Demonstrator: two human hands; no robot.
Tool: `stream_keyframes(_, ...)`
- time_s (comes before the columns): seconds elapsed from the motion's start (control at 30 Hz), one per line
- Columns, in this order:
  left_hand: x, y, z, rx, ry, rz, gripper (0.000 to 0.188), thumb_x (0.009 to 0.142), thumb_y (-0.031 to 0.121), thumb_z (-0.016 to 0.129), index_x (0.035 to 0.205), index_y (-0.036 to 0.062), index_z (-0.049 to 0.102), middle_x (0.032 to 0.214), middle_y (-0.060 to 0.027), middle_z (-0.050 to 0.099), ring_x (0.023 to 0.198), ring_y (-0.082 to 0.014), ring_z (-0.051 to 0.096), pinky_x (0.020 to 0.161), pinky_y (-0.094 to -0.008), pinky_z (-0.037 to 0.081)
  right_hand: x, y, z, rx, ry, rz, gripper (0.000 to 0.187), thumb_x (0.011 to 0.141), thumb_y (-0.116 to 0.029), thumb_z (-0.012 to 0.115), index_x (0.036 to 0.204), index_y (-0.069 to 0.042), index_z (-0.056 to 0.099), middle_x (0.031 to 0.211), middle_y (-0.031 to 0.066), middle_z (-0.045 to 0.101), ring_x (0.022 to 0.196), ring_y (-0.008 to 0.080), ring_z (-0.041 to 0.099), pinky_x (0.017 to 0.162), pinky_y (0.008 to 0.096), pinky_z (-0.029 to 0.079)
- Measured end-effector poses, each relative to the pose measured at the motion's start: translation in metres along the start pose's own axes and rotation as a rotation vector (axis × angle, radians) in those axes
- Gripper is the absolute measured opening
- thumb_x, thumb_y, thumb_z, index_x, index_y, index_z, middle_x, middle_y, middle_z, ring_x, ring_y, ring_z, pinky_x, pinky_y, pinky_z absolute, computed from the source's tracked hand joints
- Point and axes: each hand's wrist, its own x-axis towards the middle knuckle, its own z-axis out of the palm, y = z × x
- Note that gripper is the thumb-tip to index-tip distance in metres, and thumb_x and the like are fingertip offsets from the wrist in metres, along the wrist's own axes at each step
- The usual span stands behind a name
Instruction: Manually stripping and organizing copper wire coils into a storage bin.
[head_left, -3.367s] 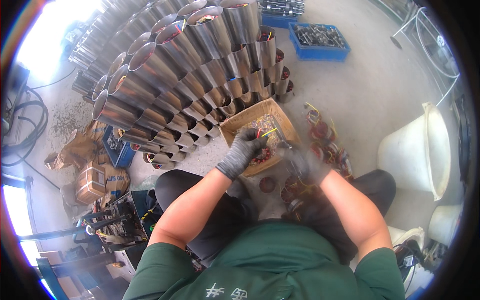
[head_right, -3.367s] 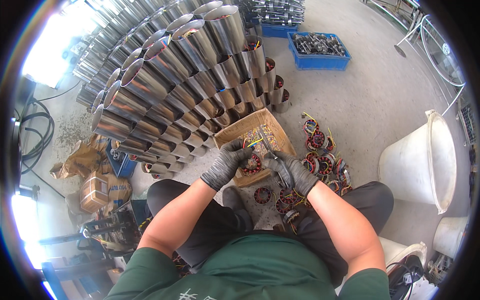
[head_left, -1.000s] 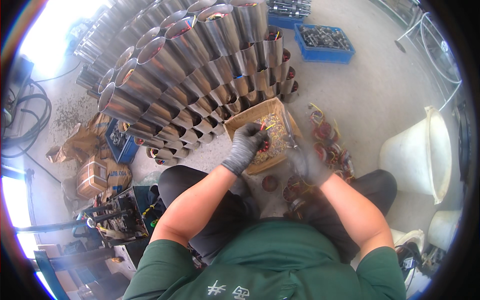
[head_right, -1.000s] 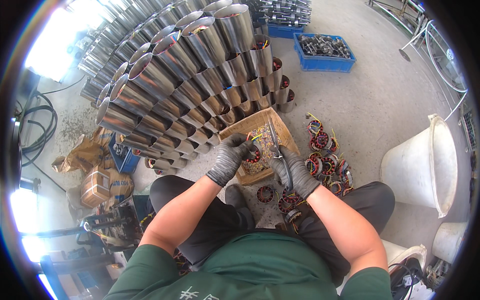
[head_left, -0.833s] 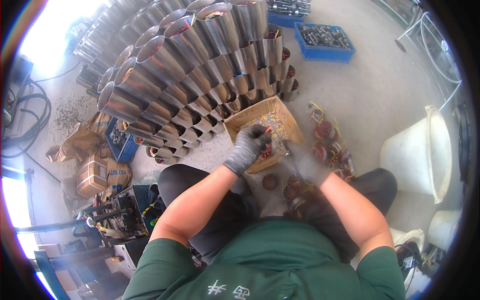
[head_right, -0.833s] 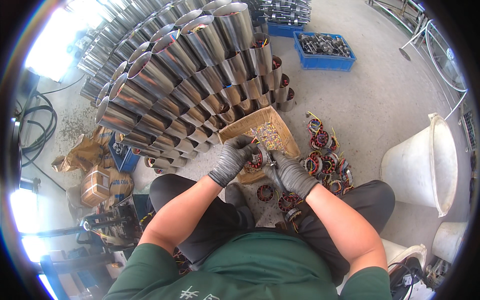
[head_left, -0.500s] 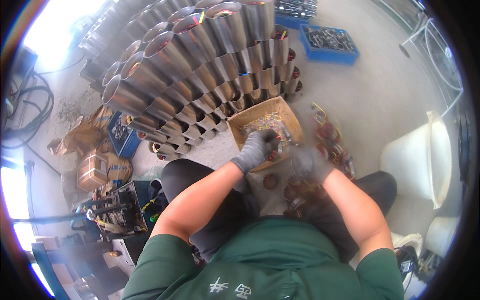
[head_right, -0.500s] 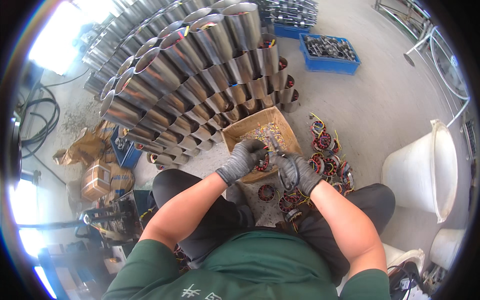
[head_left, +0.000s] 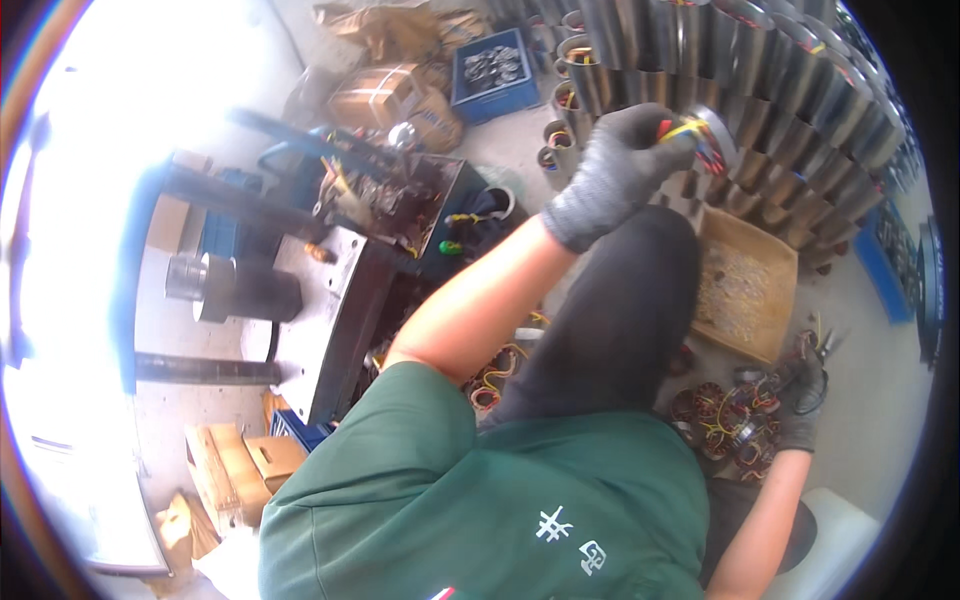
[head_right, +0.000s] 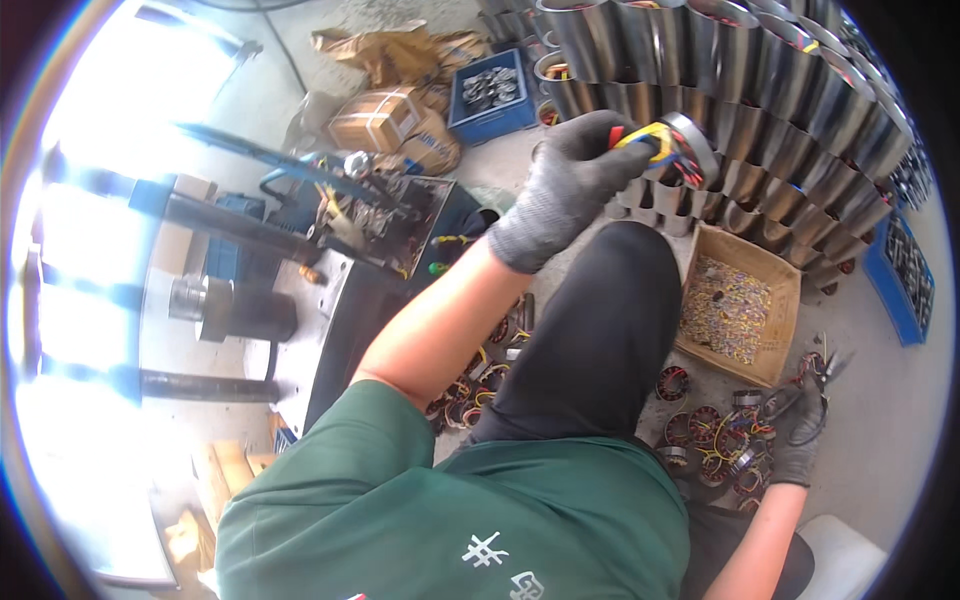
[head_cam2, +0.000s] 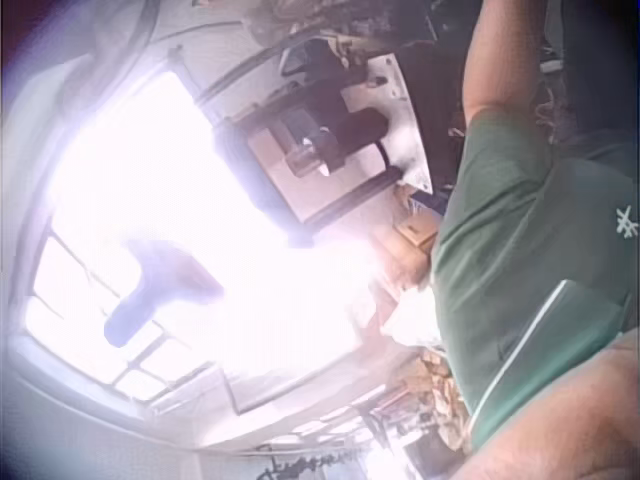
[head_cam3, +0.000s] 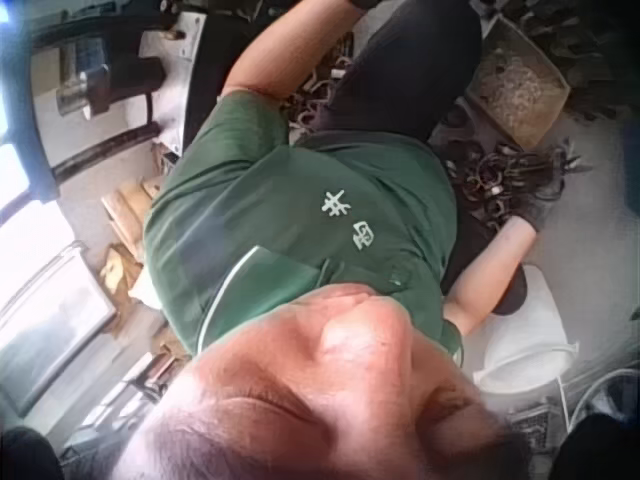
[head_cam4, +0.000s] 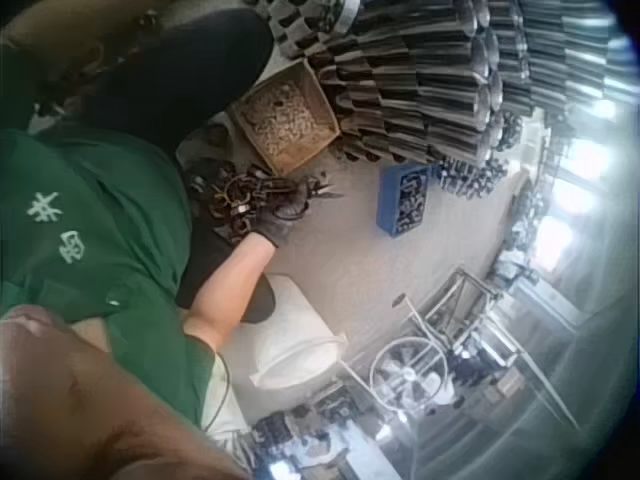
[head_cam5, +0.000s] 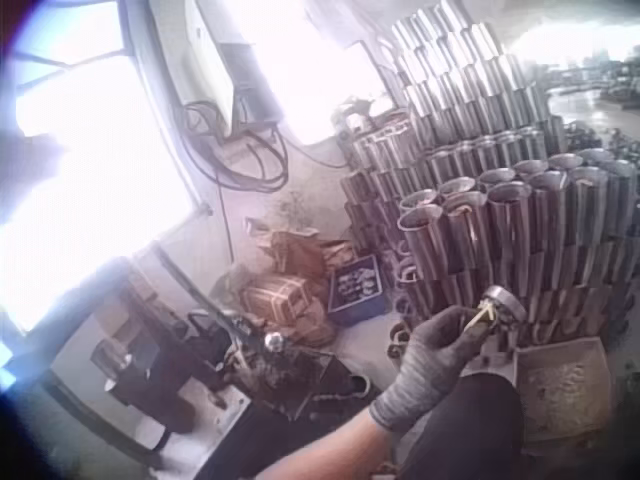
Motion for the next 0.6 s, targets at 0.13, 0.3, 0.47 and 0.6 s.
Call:
stream_keyframes(0.13,-0.067,0.007,-0.076,0.138,0.041,-0.218,0.025,0.096,0.028,0.061,0.103,0.0037,0.066,0.073,0.0054,0.056,0.063,-0.0020,0.048,0.055,-0.0186,0.038,-0.011,0.003,0.009,-0.035,0.105,-0.048,0.033,0.092,-0.024,0.065,0.119,-0.005,0.062,0.075,-0.0033,0.055,0.064,0.0085,0.052,0.057,0.0234,0.041)
stream_keyframes(0.3,-0.159,-0.069,-0.174,0.540,0.128,-0.274,0.025,0.083,0.004,0.066,0.107,0.0097,0.065,0.098,-0.0101,0.064,0.076,-0.0244,0.064,0.069,-0.0324,0.053,-0.017,0.011,-0.016,-0.182,0.013,-0.092,0.038,0.089,-0.036,0.068,0.115,-0.010,0.060,0.069,-0.0013,0.055,0.060,0.0101,0.054,0.053,0.0252,0.042)
stream_keyframes(0.47,-0.278,-0.212,-0.268,1.245,0.042,-0.405,0.023,0.088,0.016,0.063,0.109,0.0102,0.069,0.085,-0.0057,0.068,0.078,-0.0239,0.067,0.076,-0.0323,0.055,-0.031,0.003,-0.040,-0.163,0.040,-0.111,0.038,0.090,-0.035,0.067,0.118,-0.009,0.059,0.069,-0.0001,0.055,0.059,0.0116,0.054,0.053,0.0261,0.042)
stream_keyframes(0.6,-0.381,-0.288,-0.409,1.256,-0.235,0.455,0.019,0.099,0.014,0.048,0.087,0.0059,0.059,0.066,0.0003,0.053,0.051,-0.0092,0.049,0.046,-0.0200,0.045,0.005,0.027,-0.004,-0.006,-0.189,-0.007,0.038,0.091,-0.033,0.067,0.121,-0.012,0.058,0.078,0.0009,0.058,0.068,0.0139,0.057,0.058,0.0293,0.045)
